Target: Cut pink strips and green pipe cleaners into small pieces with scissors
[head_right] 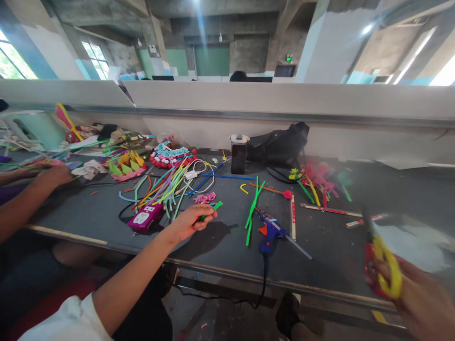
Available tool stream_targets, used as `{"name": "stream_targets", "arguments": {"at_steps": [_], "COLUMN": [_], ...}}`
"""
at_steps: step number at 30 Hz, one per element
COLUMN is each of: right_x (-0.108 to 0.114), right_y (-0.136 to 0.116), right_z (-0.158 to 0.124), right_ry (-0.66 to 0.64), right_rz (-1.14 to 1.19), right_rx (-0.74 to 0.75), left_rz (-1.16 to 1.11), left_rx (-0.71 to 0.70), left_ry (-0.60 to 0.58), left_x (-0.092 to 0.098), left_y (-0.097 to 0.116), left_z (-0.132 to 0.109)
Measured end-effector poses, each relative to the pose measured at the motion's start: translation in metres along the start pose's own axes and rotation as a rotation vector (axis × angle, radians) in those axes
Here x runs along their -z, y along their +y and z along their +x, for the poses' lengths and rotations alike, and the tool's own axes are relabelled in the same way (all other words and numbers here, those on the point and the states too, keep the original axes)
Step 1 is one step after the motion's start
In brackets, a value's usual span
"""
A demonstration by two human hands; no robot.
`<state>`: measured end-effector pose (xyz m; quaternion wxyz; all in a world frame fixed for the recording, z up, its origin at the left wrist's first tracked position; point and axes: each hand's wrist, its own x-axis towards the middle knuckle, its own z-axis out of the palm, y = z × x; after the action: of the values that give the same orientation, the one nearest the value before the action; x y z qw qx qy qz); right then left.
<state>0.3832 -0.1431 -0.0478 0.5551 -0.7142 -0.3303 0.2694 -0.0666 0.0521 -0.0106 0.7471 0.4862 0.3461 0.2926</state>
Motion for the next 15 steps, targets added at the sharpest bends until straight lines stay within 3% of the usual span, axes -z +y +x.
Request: {"name": "stream_targets", "arguments": {"at_steps": [2,3,6,7,10,12,15], "right_x": [-0.021,-0.036,-0.091,-0.11,-0.161,-0.187,-0.212], "right_y": [-0.027,-0.041,-0.079,-0.087,-0.095,-0.091,-0.085], "right_z": [-0.023,-0.035,-0.07,-0.081,-0.114,-0.134,-0.155], "right_ry": [-0.027,-0.101,-0.199,-0.297,-0.594,-0.716,-0.769], "right_rz": [0.195,0.264,0.38,0.416,0.507,0.502,0.43], "right_rx": [-0.048,-0.083,-0.115,-0.129,-0.211,-0.314,-0.376], "left_rz": [-0.004,-0.001,0.017,0.021,0.041,0.069,0.134], "left_rx": [0.011,0.026,0.092,0.108,0.109,0.083,0.044], "left_ry": [-0.002,-0.003,0.008,0.011,0.009,0.007,0.001], "left_x": [-0.002,-0.004,-0.007,-0.008,-0.009,-0.01,-0.012], "left_y": [-0.001,-0.002,-0.001,0.0,0.005,0.01,0.017], "left_z": [0.001,0.001,0.002,0.001,-0.003,-0.007,-0.014]}}
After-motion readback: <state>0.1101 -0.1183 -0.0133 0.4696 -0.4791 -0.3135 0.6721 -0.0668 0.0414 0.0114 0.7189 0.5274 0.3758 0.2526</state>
